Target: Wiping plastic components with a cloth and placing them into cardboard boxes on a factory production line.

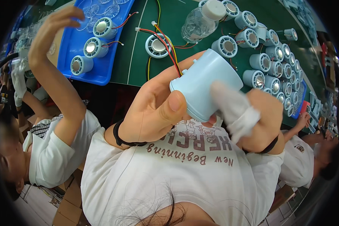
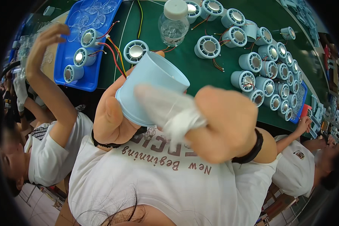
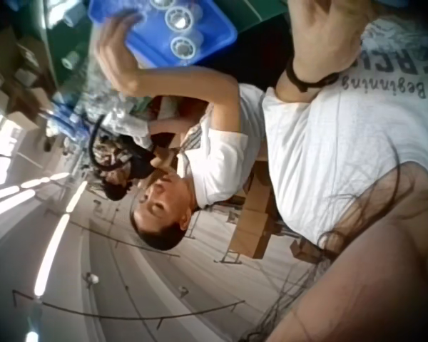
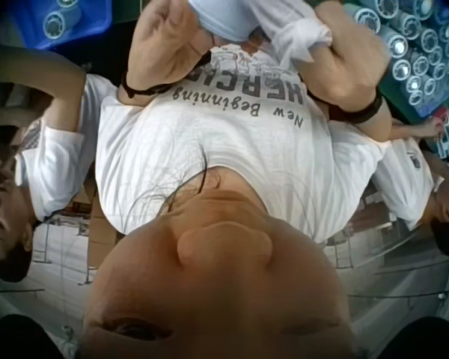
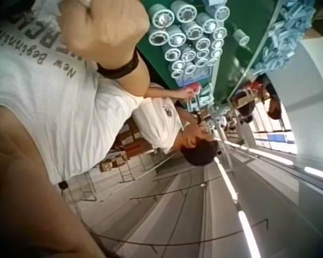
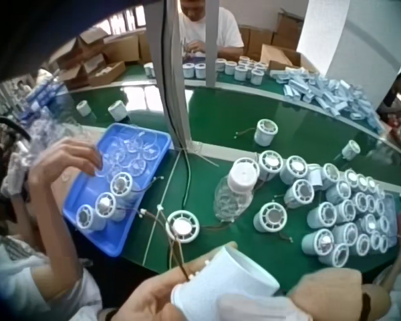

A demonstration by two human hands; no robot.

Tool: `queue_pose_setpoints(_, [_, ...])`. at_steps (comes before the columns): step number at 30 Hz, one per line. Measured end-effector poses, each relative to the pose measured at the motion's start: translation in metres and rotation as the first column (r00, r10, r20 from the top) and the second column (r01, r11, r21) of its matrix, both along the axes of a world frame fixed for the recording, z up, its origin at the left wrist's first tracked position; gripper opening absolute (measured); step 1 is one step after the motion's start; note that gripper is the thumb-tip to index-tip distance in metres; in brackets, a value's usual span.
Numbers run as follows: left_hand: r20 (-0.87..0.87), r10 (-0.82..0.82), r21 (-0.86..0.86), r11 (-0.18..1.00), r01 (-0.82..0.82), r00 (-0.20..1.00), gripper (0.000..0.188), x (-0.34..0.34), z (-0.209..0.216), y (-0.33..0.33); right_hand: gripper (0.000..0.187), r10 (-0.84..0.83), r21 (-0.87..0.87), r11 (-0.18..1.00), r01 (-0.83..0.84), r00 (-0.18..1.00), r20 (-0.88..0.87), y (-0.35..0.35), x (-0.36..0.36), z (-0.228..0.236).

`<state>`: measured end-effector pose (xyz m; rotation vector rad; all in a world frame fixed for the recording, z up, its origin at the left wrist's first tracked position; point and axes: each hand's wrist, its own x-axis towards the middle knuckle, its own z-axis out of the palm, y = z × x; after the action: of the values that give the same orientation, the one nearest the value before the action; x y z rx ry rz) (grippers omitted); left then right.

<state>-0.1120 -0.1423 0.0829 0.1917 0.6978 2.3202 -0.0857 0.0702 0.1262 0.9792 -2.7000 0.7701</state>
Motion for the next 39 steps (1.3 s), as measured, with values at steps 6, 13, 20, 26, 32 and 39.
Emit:
queue_pose_setpoints(6, [-0.059, -0.005, -0.162, 0.987, -0.004, 0.998, 0.097, -0.006, 0.000, -0.001, 0.012, -0.285, 0.130, 0.933, 0.337, 0.908, -0.307, 0.010, -0.027, -0.010])
queue_pose_setpoints(13, [-0.056, -0.154, -0.033, 0.988, 0.153, 0.986, 0.088, -0.015, 0.002, -0.017, 0.023, -0.458, -0.070, 0.888, 0.455, 0.888, -0.041, 0.027, -0.028, -0.015])
queue_pose_setpoints(20, [0.065, -0.037, -0.051, 0.998, 0.040, 0.997, 0.074, -0.010, 0.008, -0.011, 0.028, -0.333, -0.137, 0.939, 0.316, 0.934, -0.129, 0.034, -0.023, -0.023])
queue_pose_setpoints(26, [0.057, -0.083, -0.065, 0.994, 0.087, 0.995, 0.070, -0.017, 0.011, -0.003, 0.028, -0.447, 0.028, 0.888, 0.459, 0.876, -0.182, 0.043, 0.010, -0.019])
queue_pose_setpoints(32, [-0.010, -0.070, -0.146, 0.987, 0.068, 0.997, 0.071, -0.007, 0.017, 0.015, 0.021, 0.061, 0.045, 0.997, -0.055, 0.988, -0.143, 0.010, 0.006, -0.002])
queue_pose_setpoints(39, [0.040, -0.105, -0.171, 0.979, 0.110, 0.994, 0.072, -0.007, 0.011, 0.021, 0.023, -0.176, -0.008, 0.984, 0.180, 0.949, -0.262, 0.019, -0.001, -0.017])
